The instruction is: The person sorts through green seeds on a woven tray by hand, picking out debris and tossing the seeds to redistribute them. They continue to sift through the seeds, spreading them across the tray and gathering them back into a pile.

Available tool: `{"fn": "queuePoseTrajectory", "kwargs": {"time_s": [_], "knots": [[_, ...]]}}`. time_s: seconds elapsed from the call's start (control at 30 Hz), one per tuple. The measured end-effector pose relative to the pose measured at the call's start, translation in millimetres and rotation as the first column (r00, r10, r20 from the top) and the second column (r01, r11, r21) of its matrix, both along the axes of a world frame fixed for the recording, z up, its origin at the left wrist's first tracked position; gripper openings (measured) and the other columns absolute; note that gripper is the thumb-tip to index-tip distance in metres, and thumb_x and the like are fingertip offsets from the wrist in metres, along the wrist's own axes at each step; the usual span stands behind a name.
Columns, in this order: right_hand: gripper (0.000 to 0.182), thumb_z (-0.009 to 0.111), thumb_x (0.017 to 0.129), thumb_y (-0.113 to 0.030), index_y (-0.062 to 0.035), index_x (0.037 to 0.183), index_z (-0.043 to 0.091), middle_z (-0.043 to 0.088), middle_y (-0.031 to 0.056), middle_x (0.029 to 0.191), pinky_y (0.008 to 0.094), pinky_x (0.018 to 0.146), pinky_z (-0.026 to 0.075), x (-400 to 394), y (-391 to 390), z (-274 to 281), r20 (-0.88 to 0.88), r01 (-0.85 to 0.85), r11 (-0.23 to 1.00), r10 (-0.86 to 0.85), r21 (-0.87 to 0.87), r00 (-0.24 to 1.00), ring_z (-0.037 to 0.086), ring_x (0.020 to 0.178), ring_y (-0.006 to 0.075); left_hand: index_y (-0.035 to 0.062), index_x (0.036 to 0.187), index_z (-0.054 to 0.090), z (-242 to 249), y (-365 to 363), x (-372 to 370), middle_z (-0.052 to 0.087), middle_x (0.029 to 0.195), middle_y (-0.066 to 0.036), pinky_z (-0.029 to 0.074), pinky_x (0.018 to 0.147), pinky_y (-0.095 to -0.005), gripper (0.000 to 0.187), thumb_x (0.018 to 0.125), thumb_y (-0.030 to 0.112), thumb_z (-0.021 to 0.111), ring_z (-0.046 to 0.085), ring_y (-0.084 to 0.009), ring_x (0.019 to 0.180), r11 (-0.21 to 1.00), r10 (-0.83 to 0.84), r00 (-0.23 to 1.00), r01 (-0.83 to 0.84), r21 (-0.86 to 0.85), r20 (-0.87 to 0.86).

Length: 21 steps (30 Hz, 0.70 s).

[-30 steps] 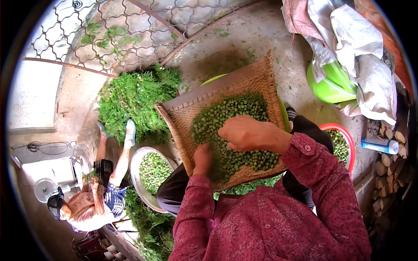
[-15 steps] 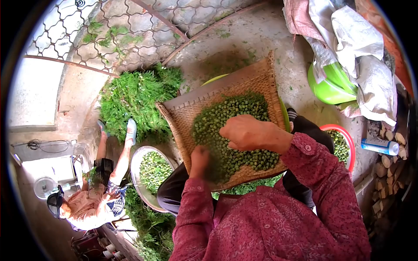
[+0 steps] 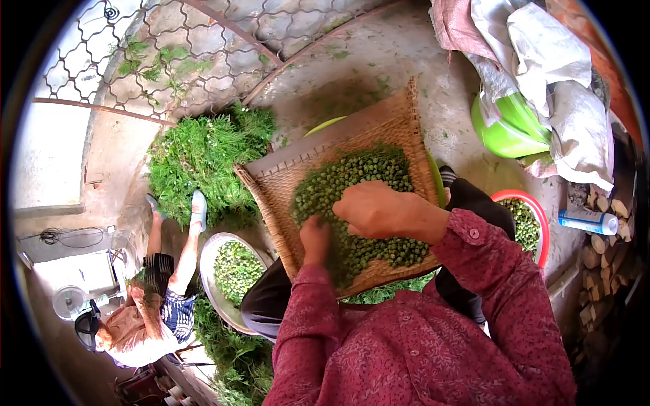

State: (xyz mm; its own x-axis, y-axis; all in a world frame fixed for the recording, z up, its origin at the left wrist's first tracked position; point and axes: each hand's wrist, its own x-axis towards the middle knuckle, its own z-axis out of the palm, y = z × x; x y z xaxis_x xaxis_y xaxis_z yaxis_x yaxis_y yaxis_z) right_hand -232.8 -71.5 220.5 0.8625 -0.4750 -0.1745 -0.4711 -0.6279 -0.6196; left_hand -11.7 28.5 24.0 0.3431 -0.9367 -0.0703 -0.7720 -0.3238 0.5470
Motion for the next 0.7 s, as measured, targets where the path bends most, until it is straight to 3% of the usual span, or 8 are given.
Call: {"fn": "queuePoseTrajectory", "kwargs": {"time_s": [0.23,0.33,0.37,0.43,0.53,0.63,0.7], "knots": [[0.018,0.061,0.071,-0.018,-0.0019,0.078,0.06,0.06,0.0164,0.077,0.0439,0.069,0.046,0.4,0.7,-0.3,-0.019,-0.021,1.0,0.021,-0.022,1.0,0.058,0.079,0.035,0.0012,0.084,0.062,-1.1,-2.0,4.9,0.062,0.083,-0.019,0.047,0.072,-0.041,0.02,0.07,0.016,0.06,0.06,-0.0343,0.077,0.989,0.056,0.998,-0.057,0.139,0.007],[0.018,0.06,0.071,-0.018,-0.0016,0.078,0.059,0.06,0.0168,0.077,0.0444,0.069,0.046,-2.5,-0.3,1.9,-0.022,-0.03,0.999,0.029,-0.03,0.999,0.058,0.079,0.0353,0.0015,0.083,0.06,-7.2,2.8,13.6,0.061,0.073,-0.013,0.047,0.062,-0.0361,0.017,0.075,0.016,0.058,0.06,-0.0262,0.066,0.97,0.208,0.934,-0.159,0.183,-0.291],[0.017,0.06,0.071,-0.017,-0.0015,0.078,0.059,0.06,0.0169,0.077,0.0446,0.069,0.046,-3.4,-0.5,3.1,-0.015,-0.031,0.999,0.03,-0.033,0.999,0.058,0.079,0.0354,0.0031,0.084,0.057,-6.7,5.4,18.3,0.059,0.073,-0.01,0.044,0.057,-0.033,0.013,0.077,0.015,0.057,0.056,-0.022,0.063,0.959,0.259,0.823,-0.156,0.237,-0.505],[0.017,0.059,0.07,-0.017,-0.0015,0.078,0.058,0.059,0.0169,0.077,0.0448,0.069,0.046,-3.7,-0.3,1.9,-0.019,-0.034,0.999,0.034,-0.041,0.999,0.058,0.079,0.0354,0.0064,0.085,0.051,28.8,8.4,15.2,0.055,0.074,-0.005,0.039,0.047,-0.0268,0.007,0.083,0.011,0.055,0.049,-0.0135,0.055,0.936,0.347,0.462,-0.118,0.332,-0.816],[0.017,0.059,0.07,-0.017,-0.0017,0.078,0.058,0.059,0.017,0.076,0.0449,0.069,0.046,-1.6,-1.0,-0.1,-0.027,-0.039,0.998,0.037,-0.041,0.999,0.058,0.079,0.0354,0.0075,0.086,0.048,63.6,26.4,3.7,0.054,0.077,-0.005,0.036,0.044,-0.0259,0.005,0.085,0.008,0.052,0.048,-0.0122,0.055,0.961,0.271,0.286,-0.034,0.273,-0.919],[0.017,0.059,0.07,-0.017,-0.0017,0.078,0.058,0.059,0.017,0.076,0.045,0.069,0.046,-1.8,-1.3,-0.7,-0.033,-0.041,0.998,0.039,-0.049,0.999,0.058,0.079,0.0353,0.0064,0.084,0.049,119.3,59.5,-32.4,0.054,0.076,-0.005,0.04,0.045,-0.0263,0.005,0.084,0.008,0.053,0.049,-0.0124,0.056,0.956,0.29,-0.122,0.082,0.282,-0.949],[0.017,0.059,0.07,-0.017,-0.0018,0.078,0.057,0.059,0.0169,0.076,0.0451,0.069,0.046,-1.9,-1.0,-1.8,-0.031,-0.044,0.997,0.042,-0.059,0.999,0.058,0.078,0.0353,0.0054,0.085,0.05,119.9,96.1,-42.6,0.053,0.075,-0.005,0.045,0.048,-0.028,0.005,0.084,0.008,0.053,0.049,-0.0131,0.056,0.897,0.404,-0.11,0.24,0.37,-0.908]]}}
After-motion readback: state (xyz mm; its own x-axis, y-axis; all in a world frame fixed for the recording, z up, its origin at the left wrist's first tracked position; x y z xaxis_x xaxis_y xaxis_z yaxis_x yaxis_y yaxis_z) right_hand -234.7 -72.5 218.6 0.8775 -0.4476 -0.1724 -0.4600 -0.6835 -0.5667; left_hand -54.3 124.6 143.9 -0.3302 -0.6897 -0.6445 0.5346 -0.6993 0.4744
